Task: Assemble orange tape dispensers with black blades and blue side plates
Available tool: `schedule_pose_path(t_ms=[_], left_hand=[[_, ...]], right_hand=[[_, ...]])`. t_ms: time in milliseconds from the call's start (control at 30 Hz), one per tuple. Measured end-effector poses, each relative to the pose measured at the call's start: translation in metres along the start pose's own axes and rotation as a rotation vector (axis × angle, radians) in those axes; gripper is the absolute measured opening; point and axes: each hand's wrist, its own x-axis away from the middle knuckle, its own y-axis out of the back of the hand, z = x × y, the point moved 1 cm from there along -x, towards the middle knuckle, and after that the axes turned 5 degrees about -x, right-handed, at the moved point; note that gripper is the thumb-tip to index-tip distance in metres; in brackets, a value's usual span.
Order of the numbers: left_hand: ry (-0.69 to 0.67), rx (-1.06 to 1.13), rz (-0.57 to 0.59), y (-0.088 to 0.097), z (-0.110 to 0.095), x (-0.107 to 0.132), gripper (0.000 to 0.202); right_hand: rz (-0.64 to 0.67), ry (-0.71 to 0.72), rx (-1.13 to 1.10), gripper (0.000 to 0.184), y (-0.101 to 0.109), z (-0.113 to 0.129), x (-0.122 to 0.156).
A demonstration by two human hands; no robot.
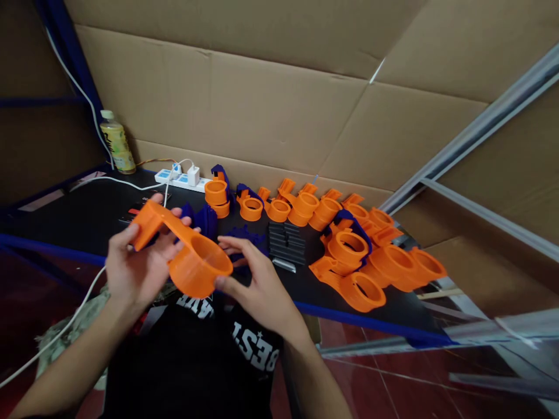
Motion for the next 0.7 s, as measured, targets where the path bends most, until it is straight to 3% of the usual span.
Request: schedule_pose_path(t_ms=[100,200,267,433,700], left_hand=[[-0.124,-0.034,-0.104,0.008,-0.016,-0.009,0.035],[-0.163,-0.056,-0.213,0.018,-0.024,-0.018,0.029],[-0.156,-0.068,-0.28,0.025,-0.028,-0.023,0.029],[-0.069,-0.052,-0.218,0.032,-0.036,-0.028,0.041],[0.111,-0.117,-0.184,0.033,-0.03,-0.033,0.05]], right_hand=[[0.029,-0.02,0.012,0.059,0.003,-0.013,-0.033],[0.158,0.019,-0.036,0.055,0.003,-0.023,-0.064],[0.159,0.037,-0.032,0.05,0.001,-0.03,-0.081],[-0.064,-0.045,0.38,0.037,-0.013,-0.047,-0.111],[-0.061,-0.079,0.702,0.024,-0.03,-0.052,-0.129]])
